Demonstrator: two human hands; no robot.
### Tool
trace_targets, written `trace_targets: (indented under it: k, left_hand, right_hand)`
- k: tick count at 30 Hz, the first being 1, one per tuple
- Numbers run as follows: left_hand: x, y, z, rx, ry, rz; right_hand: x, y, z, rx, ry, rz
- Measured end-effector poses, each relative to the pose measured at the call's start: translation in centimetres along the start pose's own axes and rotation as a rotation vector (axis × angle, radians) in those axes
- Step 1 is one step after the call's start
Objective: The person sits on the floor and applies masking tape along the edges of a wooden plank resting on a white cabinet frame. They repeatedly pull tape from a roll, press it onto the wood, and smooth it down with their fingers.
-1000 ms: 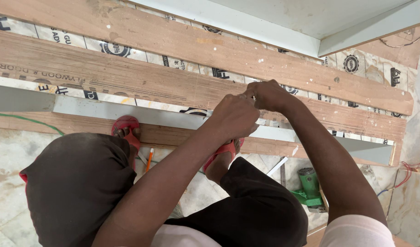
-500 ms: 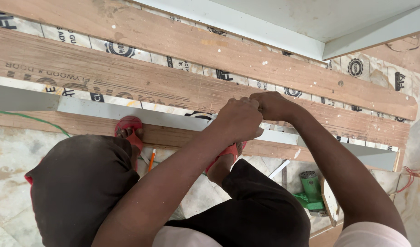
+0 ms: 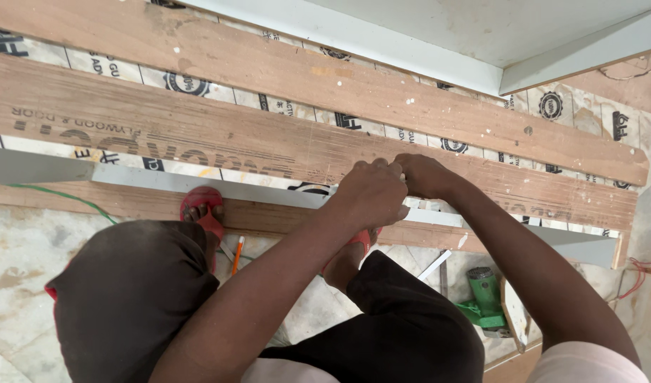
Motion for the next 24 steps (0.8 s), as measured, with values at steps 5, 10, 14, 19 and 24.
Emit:
trace_targets:
  k: [5,10,14,19,24]
  left_hand:
    - [0.1,-0.1,-0.2,-0.004,-0.025,-0.009]
    - [0.6,0.1,0.3,0.026,-0.028,-0.036]
    - [1.7,1.2,0.8,0.098,0.012,-0.09]
    - [4.2,1.8,2.7,0.344,-0.089,-0.154]
    - [5.9,3.2,3.0,0.265,-0.393,-0.106]
  right_hand:
    - [-2.4,-1.0,0.6,0.103,-0.066,0.078]
    - [-5.4,-4.2,-9.7,-0.289,0.258,0.296]
    - [-4.9,-12.7,-16.1,-0.743,0.627,0.321]
    - [-3.1,-19.9,-15.2,-0.946,1.038,0.132]
    - [-2.3,-26.5,-11.8,-1.023,1.293,0.14]
Point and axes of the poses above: each hand's wrist, its own y-axis towards the middle knuckle, its own z-axis out of the palm, x = y × z, the point moved 8 cm from there along y, towards the middle knuckle, and after that the axes turned 15 degrees about z, right-handed, at the moved point
